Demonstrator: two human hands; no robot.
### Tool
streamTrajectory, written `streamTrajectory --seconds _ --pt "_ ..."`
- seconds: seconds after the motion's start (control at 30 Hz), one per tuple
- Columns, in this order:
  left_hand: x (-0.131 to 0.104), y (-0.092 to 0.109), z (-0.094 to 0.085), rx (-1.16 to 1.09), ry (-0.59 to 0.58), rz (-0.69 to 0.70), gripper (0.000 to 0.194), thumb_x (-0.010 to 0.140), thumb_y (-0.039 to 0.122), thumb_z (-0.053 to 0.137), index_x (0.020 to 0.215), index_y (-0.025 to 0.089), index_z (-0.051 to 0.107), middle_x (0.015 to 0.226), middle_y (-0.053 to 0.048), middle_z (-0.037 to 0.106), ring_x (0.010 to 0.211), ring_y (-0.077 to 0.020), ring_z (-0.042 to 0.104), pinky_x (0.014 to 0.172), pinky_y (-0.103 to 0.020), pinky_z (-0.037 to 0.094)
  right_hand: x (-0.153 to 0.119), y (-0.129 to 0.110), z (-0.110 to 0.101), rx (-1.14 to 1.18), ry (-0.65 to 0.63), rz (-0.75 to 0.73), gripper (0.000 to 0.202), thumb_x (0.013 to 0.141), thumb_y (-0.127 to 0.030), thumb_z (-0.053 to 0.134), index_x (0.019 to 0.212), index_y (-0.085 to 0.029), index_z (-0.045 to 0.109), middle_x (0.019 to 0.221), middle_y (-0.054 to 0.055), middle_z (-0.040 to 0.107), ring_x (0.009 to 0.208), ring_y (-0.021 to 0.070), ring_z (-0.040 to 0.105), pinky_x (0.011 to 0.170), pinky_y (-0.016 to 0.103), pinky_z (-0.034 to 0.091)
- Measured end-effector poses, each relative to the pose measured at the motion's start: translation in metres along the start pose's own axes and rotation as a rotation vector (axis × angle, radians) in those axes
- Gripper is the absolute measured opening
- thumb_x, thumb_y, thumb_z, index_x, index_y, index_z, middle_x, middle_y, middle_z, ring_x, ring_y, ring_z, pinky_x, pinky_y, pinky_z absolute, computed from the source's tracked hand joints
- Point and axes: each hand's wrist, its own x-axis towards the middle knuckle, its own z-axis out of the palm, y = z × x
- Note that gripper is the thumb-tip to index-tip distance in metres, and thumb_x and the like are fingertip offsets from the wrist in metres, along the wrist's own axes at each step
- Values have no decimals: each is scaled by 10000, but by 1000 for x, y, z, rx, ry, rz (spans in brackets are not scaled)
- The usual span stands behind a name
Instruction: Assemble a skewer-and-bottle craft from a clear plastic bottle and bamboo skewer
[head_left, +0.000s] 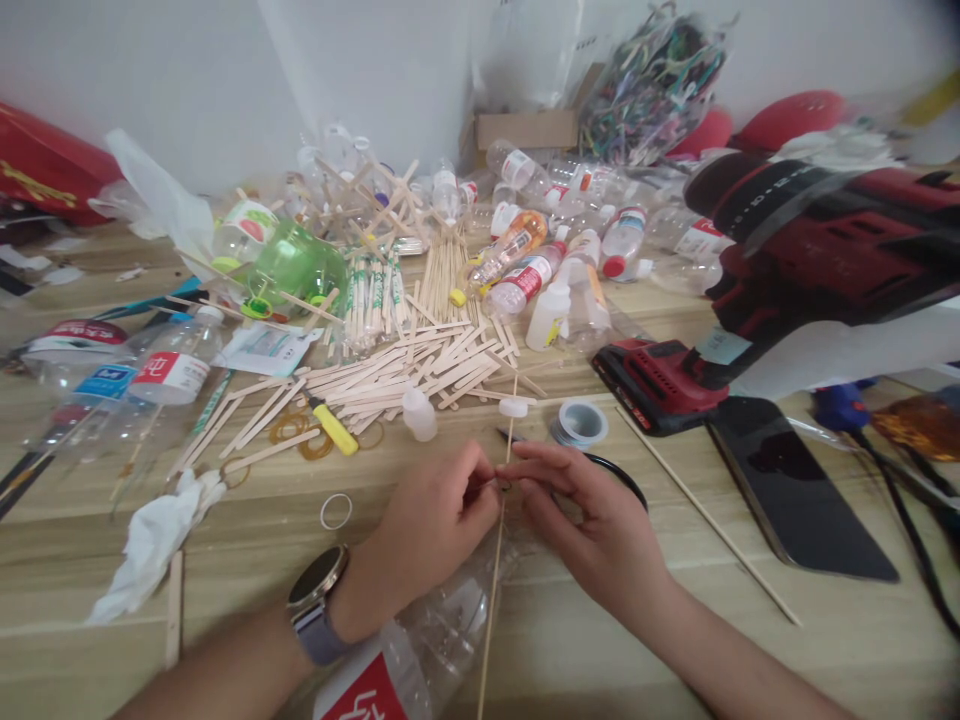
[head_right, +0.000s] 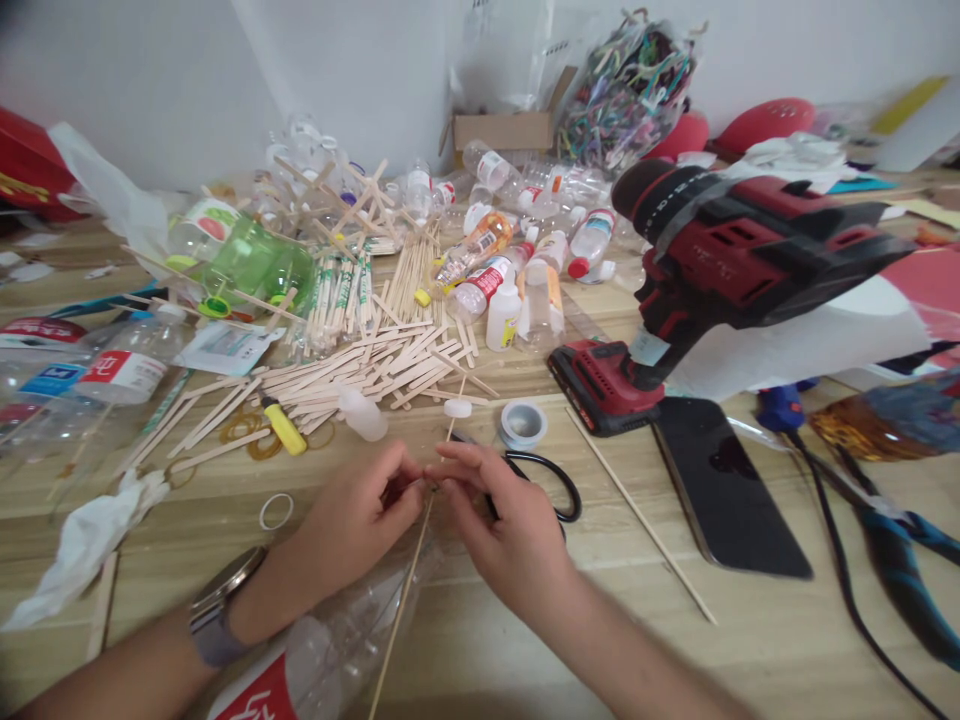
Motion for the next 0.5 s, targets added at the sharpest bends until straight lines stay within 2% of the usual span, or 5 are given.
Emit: streamTrajectory --seconds 0.17,0.5 --pt "-1 1 -1 -14 -6 -9 83 843 193 444 766 209 473 686 17 562 642 -154 517 577 -279 336 0 0 1 -23 36 -34 222 859 -139 512 1048 -239 572 931 24 768 831 159 729 721 258 571" --pt "-1 1 -1 -59 -48 21 68 852 194 470 805 203 519 729 7 603 674 -156 549 603 -284 378 3 2 0 -243 109 -237 155 835 -102 564 916 -230 597 763 4 682 702 170 651 644 274 505"
